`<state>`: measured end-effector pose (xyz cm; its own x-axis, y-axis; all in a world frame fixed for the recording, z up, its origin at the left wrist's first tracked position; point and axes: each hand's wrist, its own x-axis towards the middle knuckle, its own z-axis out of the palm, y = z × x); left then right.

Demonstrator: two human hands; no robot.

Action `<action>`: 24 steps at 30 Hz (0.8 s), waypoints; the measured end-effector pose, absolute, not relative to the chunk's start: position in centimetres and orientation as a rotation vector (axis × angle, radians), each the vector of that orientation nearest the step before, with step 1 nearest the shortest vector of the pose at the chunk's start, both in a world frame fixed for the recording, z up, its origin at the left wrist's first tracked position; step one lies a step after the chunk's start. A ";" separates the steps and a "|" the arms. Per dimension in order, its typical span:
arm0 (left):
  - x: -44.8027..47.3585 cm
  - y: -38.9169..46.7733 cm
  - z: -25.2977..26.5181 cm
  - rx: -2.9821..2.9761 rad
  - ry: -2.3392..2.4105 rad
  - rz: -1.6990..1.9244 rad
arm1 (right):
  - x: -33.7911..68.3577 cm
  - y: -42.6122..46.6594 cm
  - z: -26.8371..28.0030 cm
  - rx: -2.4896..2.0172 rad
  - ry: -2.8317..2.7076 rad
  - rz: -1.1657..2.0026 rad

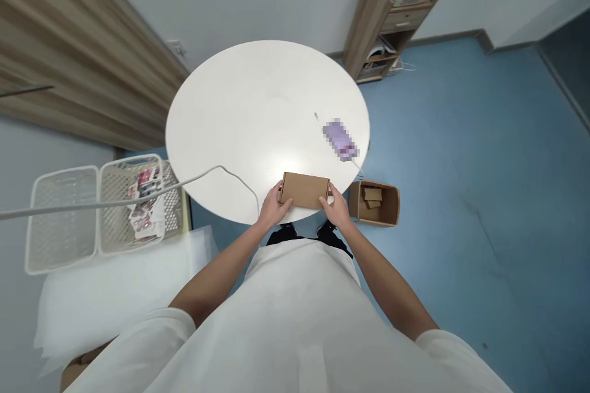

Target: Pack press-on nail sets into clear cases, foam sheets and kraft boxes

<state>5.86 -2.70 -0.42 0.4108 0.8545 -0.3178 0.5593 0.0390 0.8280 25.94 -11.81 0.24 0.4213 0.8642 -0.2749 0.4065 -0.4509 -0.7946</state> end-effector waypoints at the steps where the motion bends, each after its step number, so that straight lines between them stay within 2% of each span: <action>1: 7.3 -3.2 -0.1 1.656 1.238 0.345 | 27.2 -12.8 0.3 -2.051 -1.049 0.851; 7: 17.9 -6.5 1.0 1.836 1.038 0.218 | 35.4 -19.8 0.0 -2.135 -0.770 0.607; 14: 30.0 -11.0 -1.1 1.880 0.731 0.014 | 42.1 -27.9 -2.2 -2.207 -0.424 0.484; 24: 38.6 -15.0 -3.0 1.850 0.540 -0.247 | 45.8 -34.2 -4.3 -2.233 -0.175 0.387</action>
<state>38.58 -15.03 -3.05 0.8727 0.2423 -0.4239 0.4791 -0.2579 0.8390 45.75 -34.20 -4.34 0.9426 0.2542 -0.2163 -0.0055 -0.6361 -0.7716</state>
